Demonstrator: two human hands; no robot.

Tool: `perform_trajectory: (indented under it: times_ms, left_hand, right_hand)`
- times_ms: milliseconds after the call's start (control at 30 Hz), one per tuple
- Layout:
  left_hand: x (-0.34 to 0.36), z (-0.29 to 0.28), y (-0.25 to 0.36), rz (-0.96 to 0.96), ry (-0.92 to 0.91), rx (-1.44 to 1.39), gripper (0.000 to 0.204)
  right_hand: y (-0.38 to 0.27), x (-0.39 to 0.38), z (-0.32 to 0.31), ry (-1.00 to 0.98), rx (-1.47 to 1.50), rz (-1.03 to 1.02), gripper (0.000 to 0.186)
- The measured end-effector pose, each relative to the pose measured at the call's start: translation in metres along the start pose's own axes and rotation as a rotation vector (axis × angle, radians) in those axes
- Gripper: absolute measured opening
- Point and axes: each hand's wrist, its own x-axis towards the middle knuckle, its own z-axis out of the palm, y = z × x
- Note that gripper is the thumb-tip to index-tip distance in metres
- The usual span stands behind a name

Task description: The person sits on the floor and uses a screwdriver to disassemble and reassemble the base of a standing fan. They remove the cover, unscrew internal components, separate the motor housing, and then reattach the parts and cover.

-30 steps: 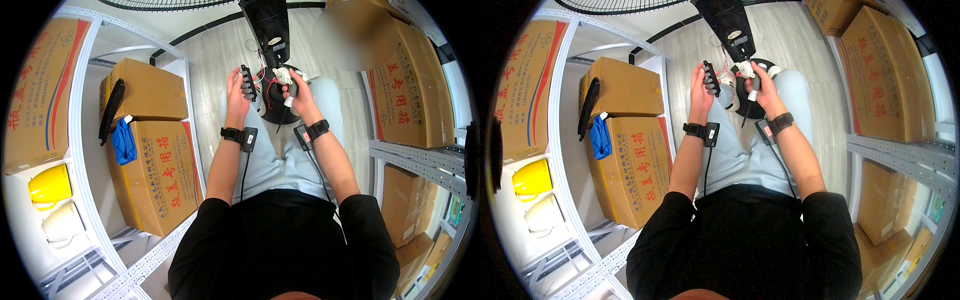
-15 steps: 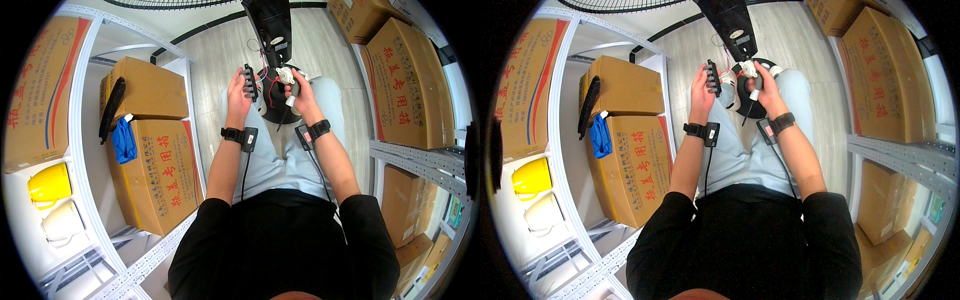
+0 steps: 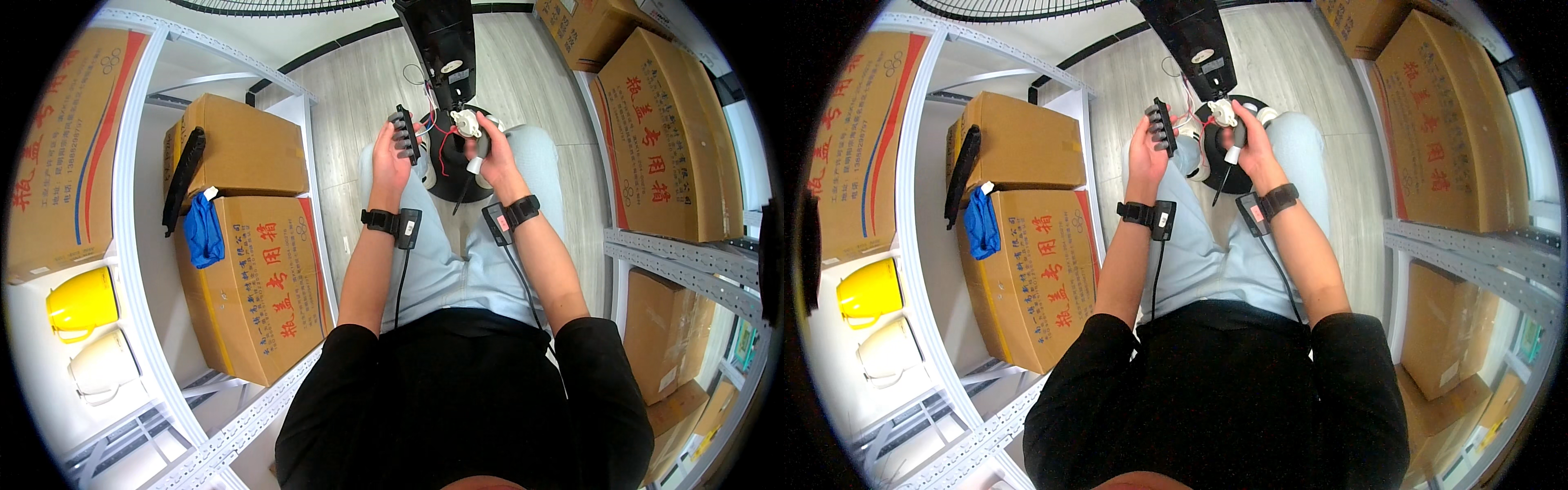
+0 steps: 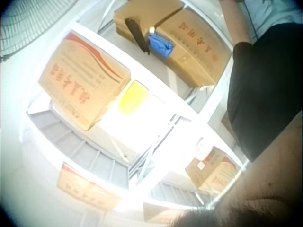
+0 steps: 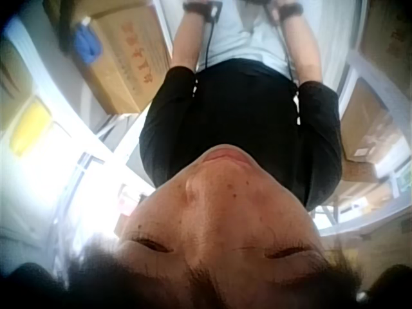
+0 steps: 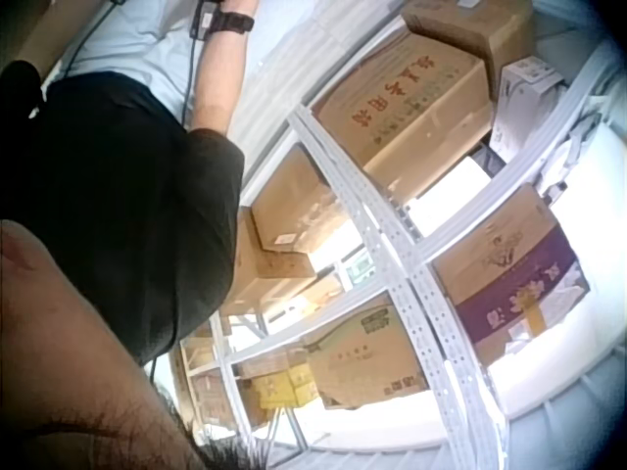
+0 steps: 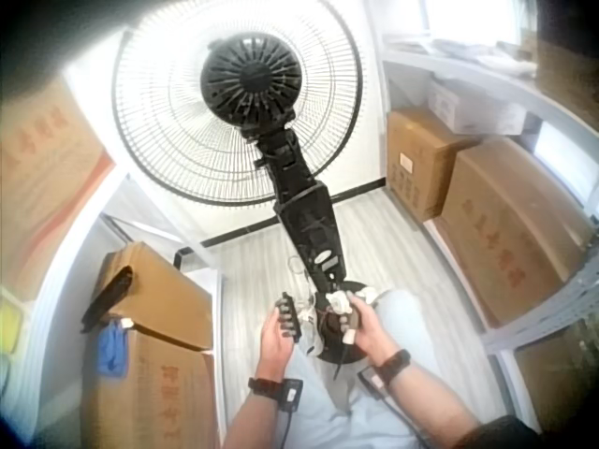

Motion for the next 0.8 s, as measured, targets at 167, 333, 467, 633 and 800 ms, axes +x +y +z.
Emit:
perform_trajectory:
  times_ms: [167,333,467,633,800]
  left_hand:
    - [-0.004,0.005,0.001,0.023,-0.008,-0.049,0.039]
    - [-0.006,0.006,0.002,0.035,0.0,-0.008,0.041]
    - [-0.007,0.011,0.001,0.042,0.019,0.034,0.045]
    - [-0.008,0.011,0.003,0.036,0.022,0.085,0.046]
    - [-0.008,0.011,0.003,0.029,0.007,0.118,0.043]
  right_hand:
    - [0.0,0.0,-0.002,0.005,-0.002,-0.004,0.024]
    - [0.001,0.001,-0.002,0.016,-0.004,-0.009,0.023]
    - [0.0,0.001,-0.002,0.015,-0.002,-0.012,0.023]
    - [-0.001,-0.002,0.003,0.029,0.0,-0.012,0.023]
    - [-0.001,-0.001,0.0,0.014,0.004,0.005,0.023]
